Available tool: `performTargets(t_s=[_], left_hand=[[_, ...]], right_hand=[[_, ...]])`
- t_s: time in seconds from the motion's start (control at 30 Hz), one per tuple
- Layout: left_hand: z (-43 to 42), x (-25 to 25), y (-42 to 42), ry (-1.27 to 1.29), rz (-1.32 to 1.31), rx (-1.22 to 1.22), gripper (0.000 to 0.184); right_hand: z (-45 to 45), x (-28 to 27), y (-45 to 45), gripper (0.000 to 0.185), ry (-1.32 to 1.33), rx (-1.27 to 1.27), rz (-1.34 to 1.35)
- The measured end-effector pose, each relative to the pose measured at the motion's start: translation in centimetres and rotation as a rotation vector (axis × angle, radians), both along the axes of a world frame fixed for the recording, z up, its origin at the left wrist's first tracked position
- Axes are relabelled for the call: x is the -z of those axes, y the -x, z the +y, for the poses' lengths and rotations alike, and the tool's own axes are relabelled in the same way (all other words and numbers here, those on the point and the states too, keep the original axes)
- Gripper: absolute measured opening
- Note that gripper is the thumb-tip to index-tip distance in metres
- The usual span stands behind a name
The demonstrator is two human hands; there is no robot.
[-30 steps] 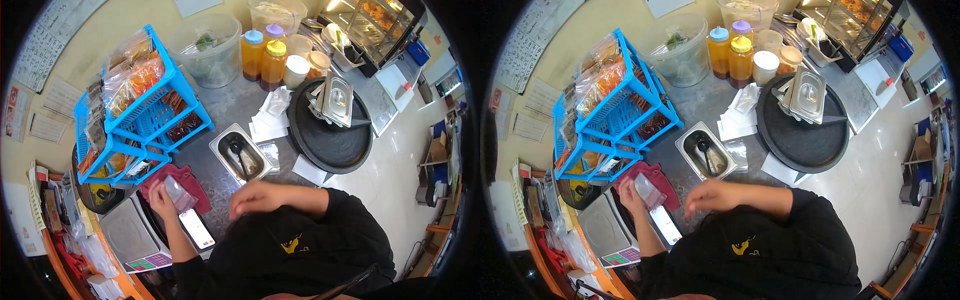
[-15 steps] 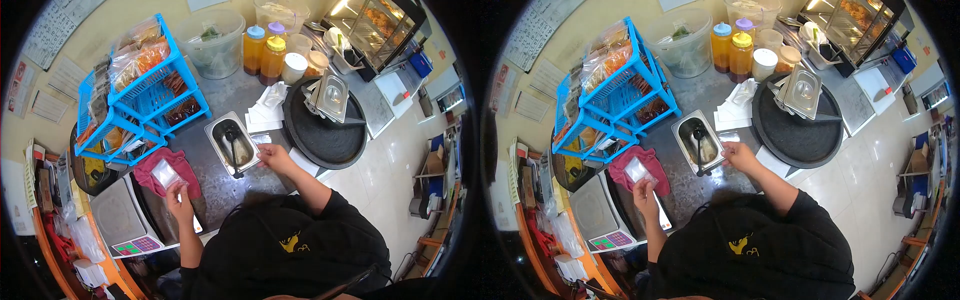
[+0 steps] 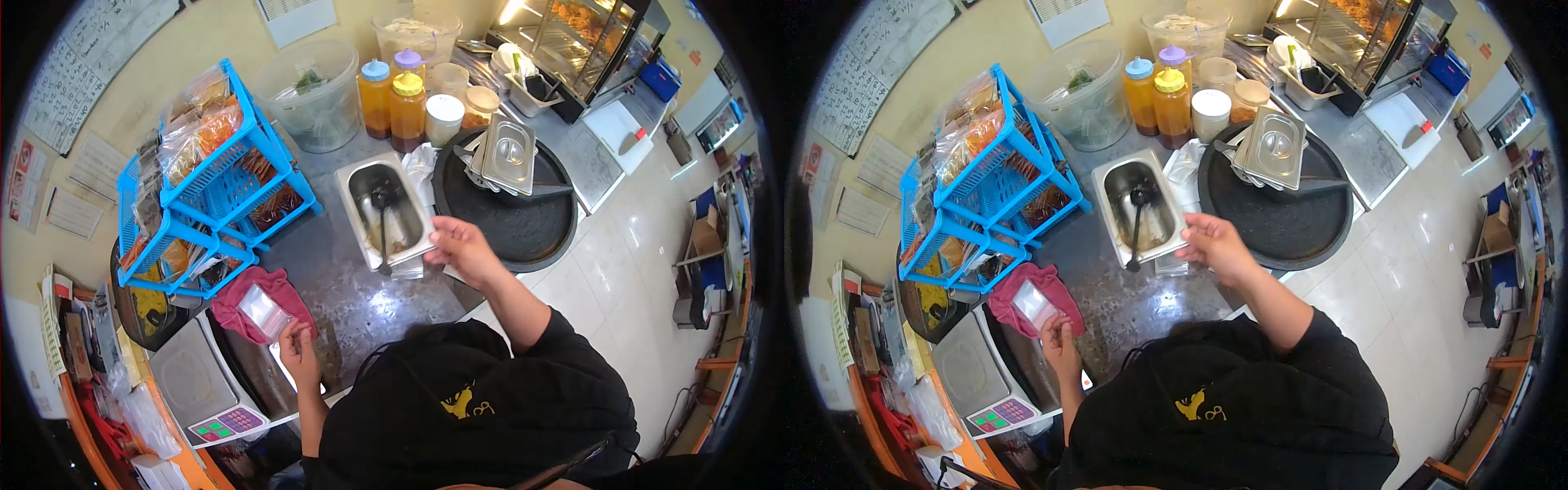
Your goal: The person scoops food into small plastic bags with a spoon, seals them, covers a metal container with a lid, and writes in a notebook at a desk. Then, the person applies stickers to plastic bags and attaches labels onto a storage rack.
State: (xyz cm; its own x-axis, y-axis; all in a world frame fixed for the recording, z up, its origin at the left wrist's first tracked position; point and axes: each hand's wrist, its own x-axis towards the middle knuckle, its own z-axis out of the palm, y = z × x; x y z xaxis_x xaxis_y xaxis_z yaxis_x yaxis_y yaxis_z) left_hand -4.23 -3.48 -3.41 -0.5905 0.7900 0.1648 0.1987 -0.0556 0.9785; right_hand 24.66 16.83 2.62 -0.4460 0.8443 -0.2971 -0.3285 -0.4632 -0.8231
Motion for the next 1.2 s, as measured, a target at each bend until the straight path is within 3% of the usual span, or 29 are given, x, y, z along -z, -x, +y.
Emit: performTargets(t_s=[0.13,0.33,0.53,0.83,1.2], left_hand=[[0.4,0.0,-0.5,0.028,0.011,0.043,0.023],[1.5,0.6,-1.2,0.074,-0.059,0.084,0.028],[4.7,-2.4,-3.5,0.018,0.053,0.242,0.029],[6.0,-3.5,-5.9,-0.009,0.021,0.322,0.029],[13.2,-7.9,-13.7,-0.01,0.383,0.482,0.025]], right_hand=[[0.9,-4.2,-4.9,0.033,-0.105,0.125,0.09],[0.7,-8.7,-12.3,0.031,-0.329,0.538,0.022],[-0.4,-9.0,-16.9,0.034,-0.326,0.897,0.003],[-3.9,-8.9,-19.9,0.036,-0.358,0.966,0.068],[-5.8,-8.0,-23.2,0.035,-0.314,0.998,0.041]])
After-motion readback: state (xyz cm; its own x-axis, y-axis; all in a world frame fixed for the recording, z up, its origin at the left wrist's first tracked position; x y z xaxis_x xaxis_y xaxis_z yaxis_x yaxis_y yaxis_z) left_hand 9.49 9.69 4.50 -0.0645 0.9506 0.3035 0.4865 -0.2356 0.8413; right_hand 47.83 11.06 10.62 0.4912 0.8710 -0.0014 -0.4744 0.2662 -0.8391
